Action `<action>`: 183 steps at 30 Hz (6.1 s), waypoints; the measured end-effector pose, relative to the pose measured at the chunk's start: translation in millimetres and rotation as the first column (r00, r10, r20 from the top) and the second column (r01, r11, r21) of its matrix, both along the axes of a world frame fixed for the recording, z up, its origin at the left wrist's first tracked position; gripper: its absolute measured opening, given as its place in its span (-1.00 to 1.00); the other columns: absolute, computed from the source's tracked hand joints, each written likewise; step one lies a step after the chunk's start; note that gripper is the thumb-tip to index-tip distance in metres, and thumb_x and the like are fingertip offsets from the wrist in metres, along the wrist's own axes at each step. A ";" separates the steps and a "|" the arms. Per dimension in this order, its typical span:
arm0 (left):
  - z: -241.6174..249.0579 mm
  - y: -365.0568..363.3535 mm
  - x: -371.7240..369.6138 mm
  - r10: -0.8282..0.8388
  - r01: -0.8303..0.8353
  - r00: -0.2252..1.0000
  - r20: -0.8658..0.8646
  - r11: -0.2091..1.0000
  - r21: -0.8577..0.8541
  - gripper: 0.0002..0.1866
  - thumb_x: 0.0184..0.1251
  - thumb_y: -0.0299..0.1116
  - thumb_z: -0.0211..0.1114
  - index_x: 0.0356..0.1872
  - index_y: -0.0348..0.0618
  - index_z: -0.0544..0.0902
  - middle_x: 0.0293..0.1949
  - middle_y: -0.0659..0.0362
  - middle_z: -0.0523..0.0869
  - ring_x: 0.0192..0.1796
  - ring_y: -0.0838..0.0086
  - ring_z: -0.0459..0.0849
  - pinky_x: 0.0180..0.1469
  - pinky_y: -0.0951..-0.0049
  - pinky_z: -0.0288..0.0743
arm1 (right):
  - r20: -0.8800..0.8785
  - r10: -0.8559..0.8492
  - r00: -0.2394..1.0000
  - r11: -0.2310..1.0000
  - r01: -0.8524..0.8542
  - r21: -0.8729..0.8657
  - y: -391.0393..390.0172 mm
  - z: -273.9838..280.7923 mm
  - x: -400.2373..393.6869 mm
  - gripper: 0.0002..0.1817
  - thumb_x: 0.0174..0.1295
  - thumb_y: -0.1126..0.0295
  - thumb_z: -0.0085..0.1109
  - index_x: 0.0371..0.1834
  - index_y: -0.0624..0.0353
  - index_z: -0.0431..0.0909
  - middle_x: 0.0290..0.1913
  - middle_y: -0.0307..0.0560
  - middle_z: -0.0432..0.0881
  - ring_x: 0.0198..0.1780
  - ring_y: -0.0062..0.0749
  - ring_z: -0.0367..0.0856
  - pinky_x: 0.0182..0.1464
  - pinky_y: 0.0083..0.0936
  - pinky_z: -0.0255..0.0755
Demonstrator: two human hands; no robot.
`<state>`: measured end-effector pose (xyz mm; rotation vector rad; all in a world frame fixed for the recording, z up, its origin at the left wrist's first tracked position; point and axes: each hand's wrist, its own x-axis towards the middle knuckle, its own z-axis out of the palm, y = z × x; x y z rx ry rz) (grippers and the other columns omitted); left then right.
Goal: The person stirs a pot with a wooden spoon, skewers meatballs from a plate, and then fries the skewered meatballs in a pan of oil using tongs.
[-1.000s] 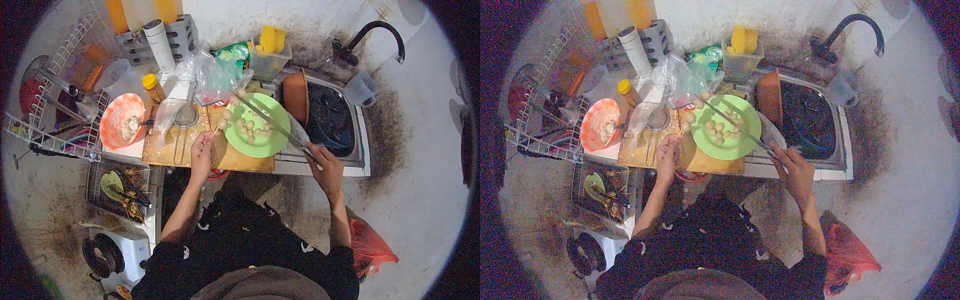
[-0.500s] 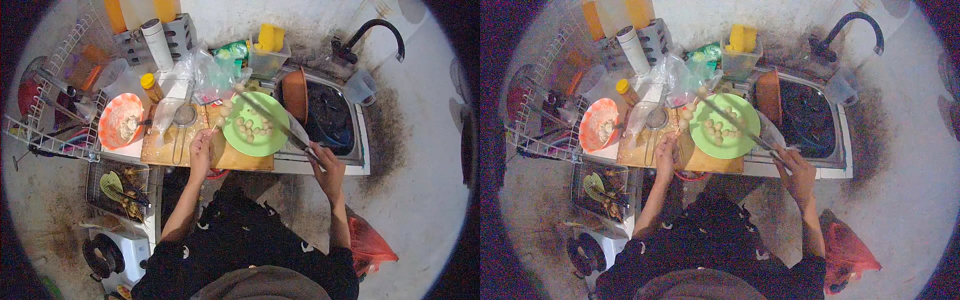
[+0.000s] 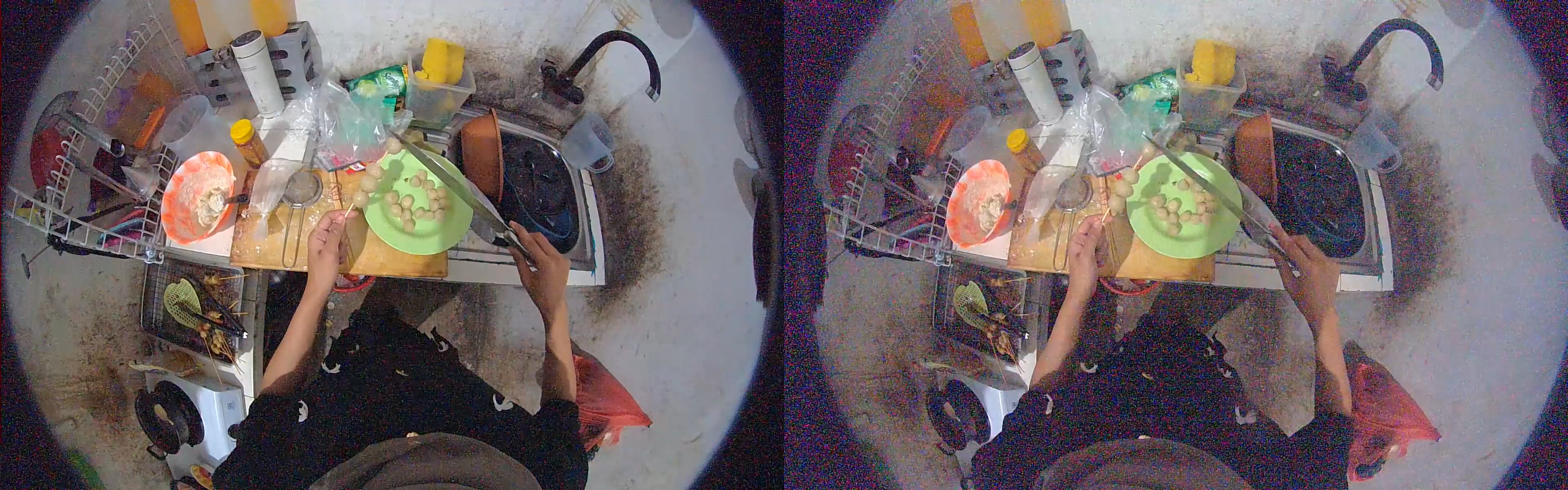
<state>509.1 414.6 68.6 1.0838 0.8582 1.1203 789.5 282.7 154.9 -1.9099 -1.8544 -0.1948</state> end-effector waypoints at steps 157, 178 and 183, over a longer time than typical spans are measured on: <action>-53.2 -39.5 69.6 -0.079 0.074 0.993 0.084 0.995 0.061 -0.25 0.20 -0.66 -0.04 0.26 -0.12 -0.32 0.24 0.01 0.01 -0.03 0.34 0.49 -0.12 0.47 0.53 | 0.498 0.344 0.796 0.928 -0.207 -0.311 108.5 71.8 -12.3 -0.81 -0.04 0.43 -0.01 -0.34 0.02 0.55 -0.42 -0.20 0.50 -0.21 -0.37 0.49 -0.23 -0.43 0.35; -52.2 -38.7 67.7 -0.105 0.106 0.990 0.092 0.994 -0.007 -0.24 0.18 -0.67 -0.03 0.26 -0.08 -0.32 0.25 0.01 -0.04 -0.04 0.31 0.50 -0.13 0.47 0.55 | 0.491 0.407 0.770 0.908 -0.284 -0.307 119.2 66.4 -15.1 -0.84 -0.10 0.43 0.04 -0.42 0.00 0.57 -0.52 -0.25 0.44 -0.30 -0.37 0.46 -0.29 -0.45 0.33; -53.8 -37.9 68.8 -0.103 0.101 0.993 0.057 0.994 0.032 -0.24 0.19 -0.67 -0.04 0.26 -0.06 -0.32 0.24 0.02 -0.01 -0.03 0.31 0.50 -0.13 0.47 0.54 | 0.586 0.445 0.677 0.886 -0.239 -0.397 129.5 65.8 -28.8 -0.88 -0.11 0.44 0.04 -0.49 0.01 0.56 -0.51 -0.18 0.49 -0.30 -0.34 0.51 -0.27 -0.44 0.37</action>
